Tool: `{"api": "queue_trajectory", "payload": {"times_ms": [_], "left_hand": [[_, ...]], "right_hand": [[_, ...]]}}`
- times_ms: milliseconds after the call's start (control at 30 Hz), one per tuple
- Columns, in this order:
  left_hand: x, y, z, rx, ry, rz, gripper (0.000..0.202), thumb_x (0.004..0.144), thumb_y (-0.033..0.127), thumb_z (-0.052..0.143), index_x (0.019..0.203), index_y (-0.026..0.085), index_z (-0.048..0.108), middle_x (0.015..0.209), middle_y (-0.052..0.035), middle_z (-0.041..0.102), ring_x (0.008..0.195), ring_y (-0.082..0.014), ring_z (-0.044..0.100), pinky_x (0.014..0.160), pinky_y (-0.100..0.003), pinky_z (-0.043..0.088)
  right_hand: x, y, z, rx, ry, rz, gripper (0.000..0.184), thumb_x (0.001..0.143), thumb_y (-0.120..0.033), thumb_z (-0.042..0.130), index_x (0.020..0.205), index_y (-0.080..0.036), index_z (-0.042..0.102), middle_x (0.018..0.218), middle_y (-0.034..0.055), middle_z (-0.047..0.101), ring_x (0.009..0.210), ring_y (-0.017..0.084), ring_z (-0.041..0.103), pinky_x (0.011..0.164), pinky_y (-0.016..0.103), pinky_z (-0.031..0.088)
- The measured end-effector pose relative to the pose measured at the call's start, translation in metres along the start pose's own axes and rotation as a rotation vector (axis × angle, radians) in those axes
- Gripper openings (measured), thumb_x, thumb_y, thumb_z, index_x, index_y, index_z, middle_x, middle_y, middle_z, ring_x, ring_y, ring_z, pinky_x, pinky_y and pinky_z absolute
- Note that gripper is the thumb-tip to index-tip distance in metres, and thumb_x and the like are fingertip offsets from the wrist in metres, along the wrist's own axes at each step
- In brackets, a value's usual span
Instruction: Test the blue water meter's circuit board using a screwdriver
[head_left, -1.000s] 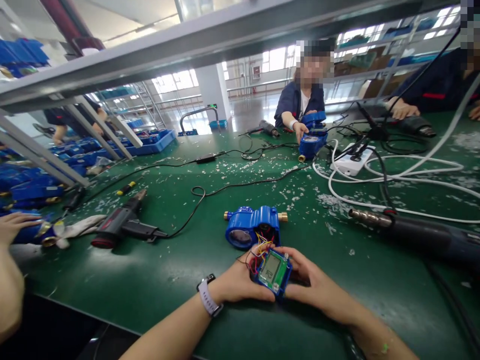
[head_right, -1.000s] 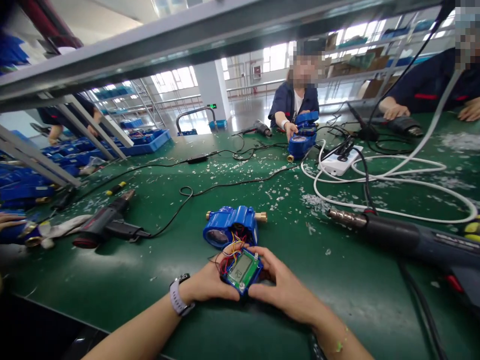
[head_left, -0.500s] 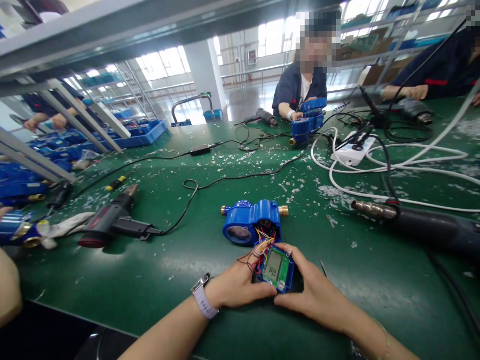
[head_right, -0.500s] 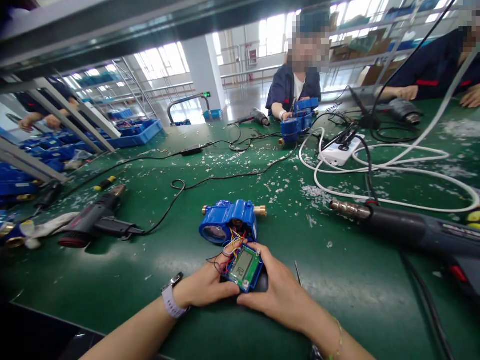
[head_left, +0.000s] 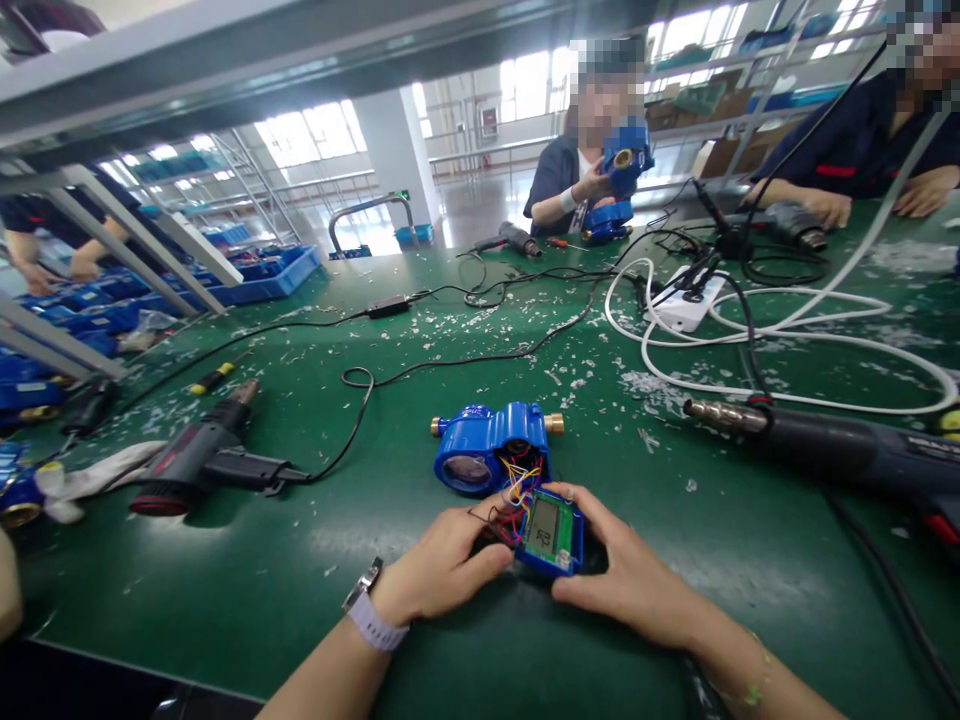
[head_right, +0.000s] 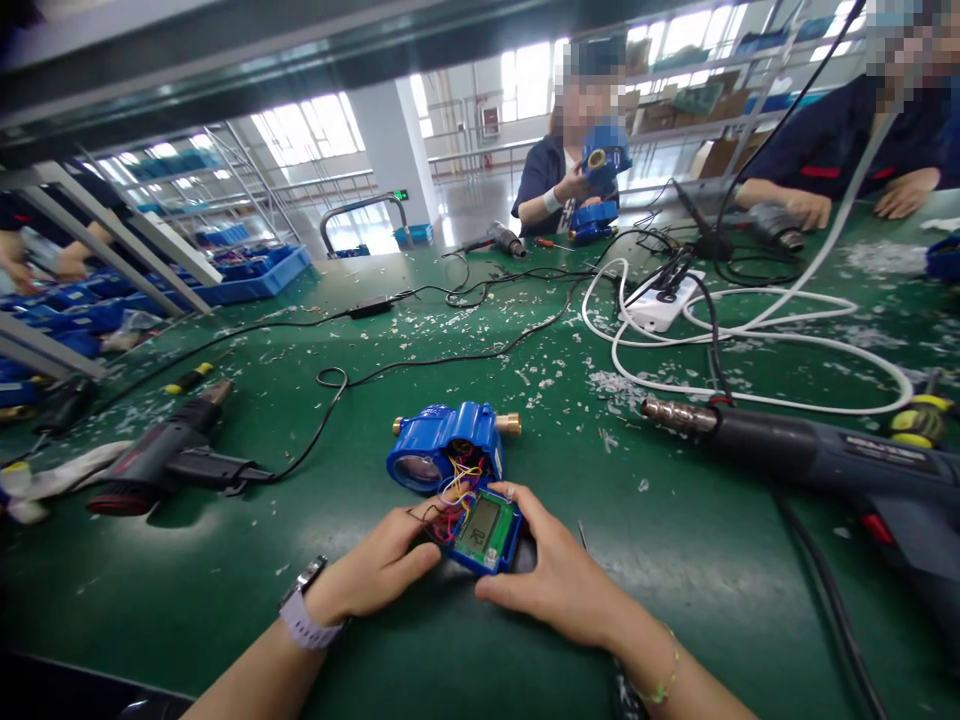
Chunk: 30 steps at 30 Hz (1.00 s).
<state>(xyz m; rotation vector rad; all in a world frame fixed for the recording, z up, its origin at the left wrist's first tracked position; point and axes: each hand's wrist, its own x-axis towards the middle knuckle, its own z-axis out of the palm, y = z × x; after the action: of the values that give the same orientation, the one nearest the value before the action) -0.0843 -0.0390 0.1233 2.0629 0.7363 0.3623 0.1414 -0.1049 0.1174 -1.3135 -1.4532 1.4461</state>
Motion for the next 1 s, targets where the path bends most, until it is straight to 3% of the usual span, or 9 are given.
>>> {"api": "queue_trajectory", "payload": {"times_ms": [67,133,200,233,333,467,633,1000], "left_hand": [[-0.001,-0.001,-0.001,0.052,0.091,-0.079,0.053,0.085,0.040,0.058,0.132,0.016,0.054,0.098,-0.0076,0.073,0.084,-0.0209,0.067,0.074,-0.027,0.051],[-0.002,-0.004,0.000,0.118,0.153,-0.142,0.031,0.081,0.039,0.063,0.097,0.015,0.072,0.069,-0.0028,0.069,0.057,-0.0141,0.058,0.055,-0.022,0.041],[-0.003,-0.008,0.002,0.147,0.136,-0.157,0.033,0.081,0.039,0.062,0.061,0.013,0.068,0.051,0.0006,0.057,0.047,-0.0090,0.046,0.050,-0.021,0.031],[-0.003,-0.009,0.003,0.140,0.103,-0.150,0.039,0.082,0.039,0.062,0.053,0.013,0.063,0.046,0.0018,0.051,0.045,-0.0076,0.042,0.049,-0.021,0.028],[-0.004,-0.009,0.007,0.046,0.037,-0.099,0.038,0.081,0.039,0.064,0.054,0.012,0.062,0.046,0.0035,0.048,0.045,-0.0061,0.038,0.049,-0.020,0.026],[-0.003,-0.005,0.011,-0.040,0.098,-0.018,0.040,0.085,0.037,0.059,0.054,0.012,0.060,0.051,0.0005,0.054,0.048,-0.0072,0.043,0.051,-0.020,0.030],[-0.002,-0.002,0.015,-0.163,0.090,-0.041,0.043,0.091,0.036,0.048,0.061,0.011,0.066,0.053,-0.0052,0.064,0.049,-0.0103,0.057,0.053,-0.018,0.040],[0.000,-0.005,0.023,-0.424,0.073,-0.158,0.068,0.087,0.066,0.044,0.049,0.012,0.060,0.048,-0.0057,0.059,0.048,-0.0105,0.051,0.055,-0.022,0.039]], "right_hand": [[-0.001,0.000,-0.001,-0.009,0.000,0.011,0.077,0.067,-0.032,0.073,0.134,-0.020,0.040,0.128,0.0084,0.053,0.117,0.029,0.050,0.103,0.042,0.036],[-0.001,-0.001,-0.002,-0.013,-0.006,0.020,0.078,0.066,-0.032,0.072,0.135,-0.019,0.038,0.129,0.0088,0.052,0.120,0.029,0.048,0.104,0.042,0.035],[-0.001,-0.002,-0.001,-0.012,-0.013,0.031,0.078,0.066,-0.032,0.071,0.136,-0.020,0.038,0.131,0.0085,0.051,0.121,0.029,0.046,0.104,0.042,0.035],[-0.001,-0.003,-0.001,-0.007,-0.015,0.034,0.078,0.066,-0.032,0.071,0.135,-0.020,0.038,0.131,0.0082,0.051,0.121,0.029,0.046,0.104,0.041,0.035],[-0.001,-0.004,0.000,0.000,-0.024,0.037,0.077,0.066,-0.031,0.071,0.135,-0.020,0.038,0.131,0.0075,0.052,0.121,0.028,0.046,0.103,0.040,0.036],[0.000,-0.002,0.001,-0.046,-0.033,0.037,0.075,0.067,-0.030,0.072,0.134,-0.021,0.040,0.130,0.0061,0.053,0.119,0.027,0.048,0.103,0.039,0.034],[0.001,-0.001,0.002,-0.038,-0.036,0.031,0.075,0.067,-0.031,0.071,0.134,-0.020,0.039,0.129,0.0072,0.052,0.118,0.026,0.048,0.103,0.038,0.034],[0.000,-0.005,0.002,-0.046,-0.030,0.036,0.076,0.067,-0.035,0.071,0.133,-0.017,0.040,0.127,0.0092,0.052,0.116,0.028,0.049,0.100,0.040,0.035]]}}
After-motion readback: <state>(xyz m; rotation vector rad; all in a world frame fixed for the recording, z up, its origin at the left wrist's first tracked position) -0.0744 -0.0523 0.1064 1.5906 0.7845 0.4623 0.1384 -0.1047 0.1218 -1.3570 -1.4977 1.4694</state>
